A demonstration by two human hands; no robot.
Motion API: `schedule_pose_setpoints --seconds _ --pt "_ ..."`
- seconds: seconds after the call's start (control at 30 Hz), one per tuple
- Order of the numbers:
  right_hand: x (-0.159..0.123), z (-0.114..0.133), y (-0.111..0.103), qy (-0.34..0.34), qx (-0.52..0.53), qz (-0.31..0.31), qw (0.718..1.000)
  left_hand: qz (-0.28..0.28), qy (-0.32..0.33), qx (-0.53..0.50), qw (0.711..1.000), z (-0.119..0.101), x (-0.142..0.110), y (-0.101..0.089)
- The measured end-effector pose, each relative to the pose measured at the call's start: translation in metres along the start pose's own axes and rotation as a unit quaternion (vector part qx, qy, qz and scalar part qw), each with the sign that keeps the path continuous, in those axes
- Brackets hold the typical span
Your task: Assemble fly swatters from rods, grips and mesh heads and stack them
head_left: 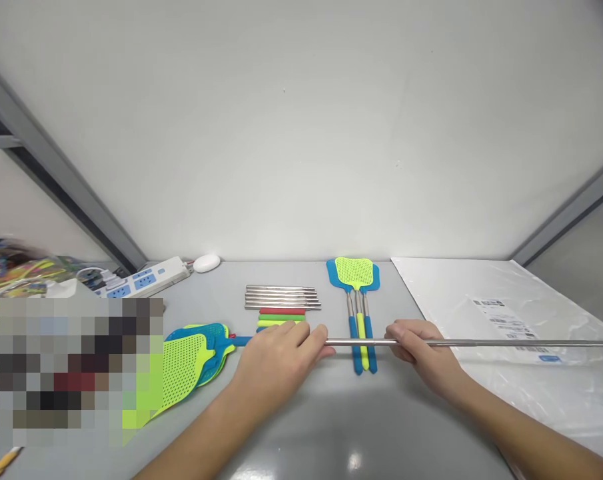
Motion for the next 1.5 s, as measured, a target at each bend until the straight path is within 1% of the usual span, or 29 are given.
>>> schedule_pose_setpoints --seconds 0.07,0.17,0.23,0.3,0.37,0.43,0.5,0.6,0.73,0.8,0.93,1.0,1.07,1.13,1.2,1.23,1.3,1.33,1.4,1.5 --pt "-0.002 0.005 0.000 0.002 -0.023 0.000 1.000 0.004 -0.006 -0.012 1.000 0.002 0.000 0.002" --pt "-0.004 0.013 -0.003 -0.015 -0.052 -0.004 0.999 -0.003 0.002 -0.019 1.000 0.016 0.001 -0.001" --pt "-0.005 0.016 -0.009 -0.027 -0.047 -0.026 0.998 -0.025 0.004 -0.002 1.000 0.030 0.000 -0.007" --pt "-0.005 0.016 -0.016 -0.029 -0.036 -0.056 0.997 -0.059 -0.004 0.026 0.998 0.045 -0.002 -0.015" --pt "-0.005 0.014 -0.022 -0.030 -0.029 -0.067 0.997 -0.084 -0.009 0.049 0.995 0.056 -0.005 -0.020" --pt "-0.004 0.011 -0.024 -0.026 -0.026 -0.059 0.998 -0.100 -0.016 0.063 0.993 0.062 -0.008 -0.022" --pt "-0.002 0.007 -0.026 -0.020 -0.020 -0.064 0.998 -0.105 -0.026 0.063 0.992 0.062 -0.009 -0.019" --pt "0.003 -0.001 -0.027 -0.002 -0.018 -0.079 0.997 -0.083 -0.045 0.057 0.994 0.058 -0.008 -0.013" --pt "0.008 -0.006 -0.021 0.017 0.017 -0.066 0.998 -0.052 -0.050 0.040 0.997 0.047 -0.004 -0.011" --pt "0.007 -0.006 -0.015 0.018 0.025 -0.053 0.998 -0.049 -0.027 0.027 0.998 0.036 -0.001 -0.012" --pt "0.000 -0.005 0.000 0.021 0.036 -0.002 0.999 -0.044 0.040 0.014 0.998 0.004 0.011 -0.011" --pt "-0.003 -0.004 0.003 0.019 0.042 -0.005 0.999 -0.032 0.056 0.004 0.998 -0.009 0.026 -0.010" --pt "-0.003 -0.003 0.003 0.012 0.047 -0.029 0.998 0.012 0.055 -0.014 0.998 -0.018 0.050 -0.007" --pt "0.000 -0.001 0.000 0.010 0.080 -0.054 0.995 0.100 0.040 -0.039 0.993 -0.025 0.080 -0.006" --pt "0.005 0.002 -0.004 0.017 0.137 -0.070 0.988 0.163 0.010 -0.083 0.983 -0.031 0.110 -0.007" --pt "0.008 0.003 -0.007 0.022 0.166 -0.077 0.983 0.180 0.000 -0.100 0.979 -0.033 0.123 -0.008" --pt "0.013 0.005 -0.014 0.025 0.210 -0.099 0.972 0.187 0.001 -0.121 0.975 -0.036 0.139 -0.011" --pt "0.015 0.006 -0.018 0.023 0.225 -0.110 0.968 0.182 0.006 -0.124 0.975 -0.036 0.141 -0.012" --pt "0.019 0.009 -0.024 0.016 0.244 -0.135 0.960 0.170 0.012 -0.121 0.978 -0.033 0.136 -0.014" --pt "0.021 0.010 -0.028 0.010 0.238 -0.148 0.960 0.157 0.000 -0.084 0.984 -0.022 0.107 -0.017"
Point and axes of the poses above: each hand's wrist, its own x-axis towards the middle knuckle, its own y-axis out of the palm, z = x × y, the point moved 2 cm from there along x, towards the middle knuckle, and after that the axes turned 7 degrees about -z, right-handed, at the moved point
